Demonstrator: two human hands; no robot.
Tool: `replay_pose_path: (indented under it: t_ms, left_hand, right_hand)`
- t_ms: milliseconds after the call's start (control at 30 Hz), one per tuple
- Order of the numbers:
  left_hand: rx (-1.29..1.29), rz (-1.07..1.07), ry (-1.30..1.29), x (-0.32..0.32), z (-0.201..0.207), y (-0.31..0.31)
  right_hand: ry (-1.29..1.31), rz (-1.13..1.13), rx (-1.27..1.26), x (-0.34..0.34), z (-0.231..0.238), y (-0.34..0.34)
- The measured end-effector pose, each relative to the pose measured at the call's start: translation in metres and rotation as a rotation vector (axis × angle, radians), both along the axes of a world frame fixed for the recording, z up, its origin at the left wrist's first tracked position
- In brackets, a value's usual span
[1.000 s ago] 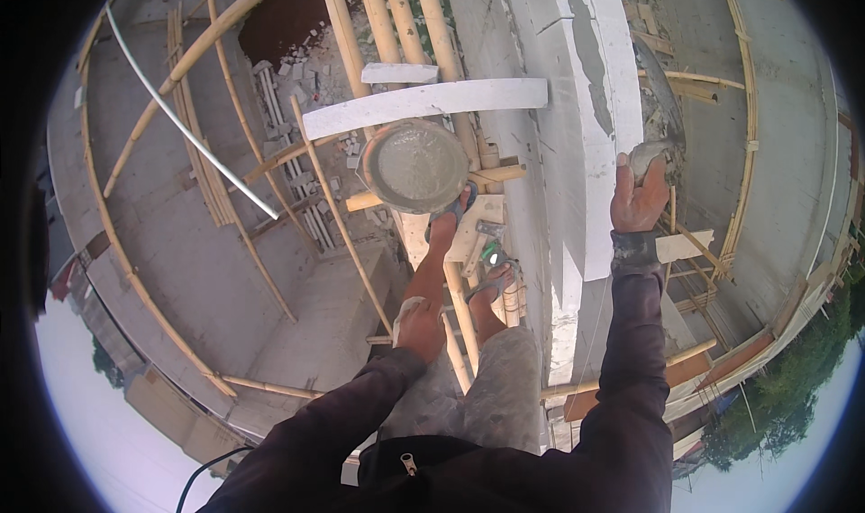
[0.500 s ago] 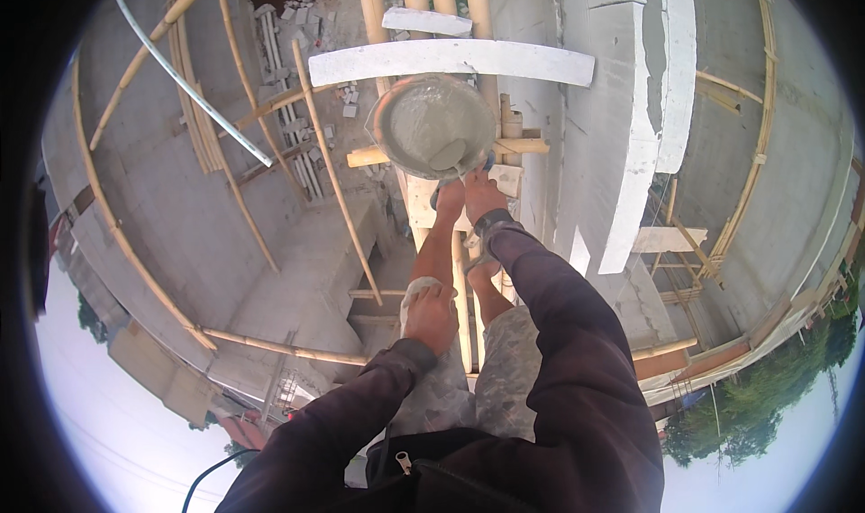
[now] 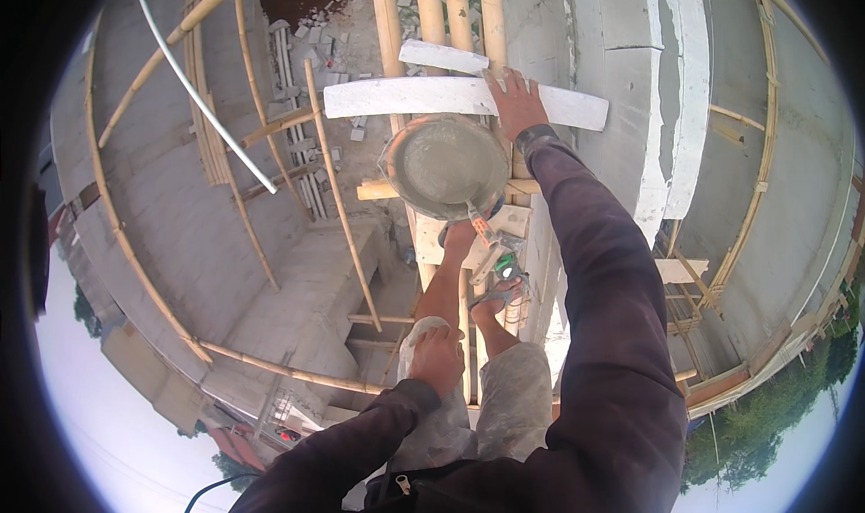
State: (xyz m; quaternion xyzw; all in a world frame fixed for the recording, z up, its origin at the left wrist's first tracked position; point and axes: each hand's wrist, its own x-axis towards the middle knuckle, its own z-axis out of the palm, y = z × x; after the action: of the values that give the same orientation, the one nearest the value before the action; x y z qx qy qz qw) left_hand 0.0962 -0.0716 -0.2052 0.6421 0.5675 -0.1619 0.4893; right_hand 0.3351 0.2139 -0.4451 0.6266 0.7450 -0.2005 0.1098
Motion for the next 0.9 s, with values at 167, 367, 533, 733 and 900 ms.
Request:
replay_pose_path:
  t_ms: [167,367,533,733,900]
  left_hand:
    - [0.001,0.028,-0.001,-0.003,0.003,0.001]
    - [0.072,0.050,0.001,-0.002,0.005,0.003]
    - [0.174,0.182,-0.026,-0.001,0.006,0.007]
    - [0.148,0.151,0.018,0.001,0.009,0.003]
    - [0.087,0.138,0.038,0.000,0.009,-0.002]
  right_hand:
    - [-0.130,0.241,-0.101,-0.008,-0.033,0.014]
    - [-0.119,0.158,-0.156,-0.011,-0.038,0.023]
    - [-0.051,0.144,-0.176,-0.029,0.009,0.051]
    - [-0.080,0.091,-0.206,-0.086,0.080,0.085]
    - [0.045,0.067,-0.138,-0.099,0.176,0.101]
